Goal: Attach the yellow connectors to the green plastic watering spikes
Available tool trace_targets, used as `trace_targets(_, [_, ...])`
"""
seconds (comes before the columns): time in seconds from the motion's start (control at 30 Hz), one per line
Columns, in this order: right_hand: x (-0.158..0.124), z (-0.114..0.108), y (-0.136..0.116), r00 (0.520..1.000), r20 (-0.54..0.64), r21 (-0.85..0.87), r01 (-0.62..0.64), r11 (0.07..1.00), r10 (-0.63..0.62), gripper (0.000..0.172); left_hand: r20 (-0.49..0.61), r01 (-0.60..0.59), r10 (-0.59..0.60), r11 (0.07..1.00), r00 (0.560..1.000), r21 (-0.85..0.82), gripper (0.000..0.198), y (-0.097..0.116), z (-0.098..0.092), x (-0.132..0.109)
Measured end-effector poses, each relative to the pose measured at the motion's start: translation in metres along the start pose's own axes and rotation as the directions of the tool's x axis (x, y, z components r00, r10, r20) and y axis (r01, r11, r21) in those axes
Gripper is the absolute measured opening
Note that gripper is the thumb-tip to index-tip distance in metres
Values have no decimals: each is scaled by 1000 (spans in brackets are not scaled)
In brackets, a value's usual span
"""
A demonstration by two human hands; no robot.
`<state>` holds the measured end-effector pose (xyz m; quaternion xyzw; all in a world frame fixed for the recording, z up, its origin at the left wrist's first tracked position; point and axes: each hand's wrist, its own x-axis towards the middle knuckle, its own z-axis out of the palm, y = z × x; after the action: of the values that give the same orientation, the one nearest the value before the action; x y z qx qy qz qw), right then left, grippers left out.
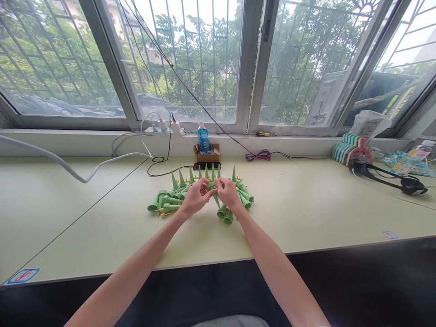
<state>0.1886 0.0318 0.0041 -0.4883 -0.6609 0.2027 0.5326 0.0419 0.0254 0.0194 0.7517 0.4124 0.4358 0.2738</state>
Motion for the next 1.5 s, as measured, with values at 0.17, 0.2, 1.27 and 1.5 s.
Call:
trace_targets(0.17, [0, 0, 0, 997, 28, 69, -67, 995, 65, 39, -35, -93, 96, 992, 995, 87, 26, -1, 2, 0])
trace_targets(0.2, [0, -1, 0, 997, 32, 82, -78, 994, 76, 39, -39, -103, 107, 991, 993, 91, 26, -1, 2, -1])
trace_targets(1.27, [0, 3, -4, 992, 16, 224, -128, 966, 128, 39, -65, -177, 180, 983, 981, 59, 25, 2, 6, -1])
trace_targets(1.5, [1, 5, -3, 994, -5, 233, -106, 967, 110, 40, -97, 21, -40, 982, 994, -189, 34, 8, 5, 2])
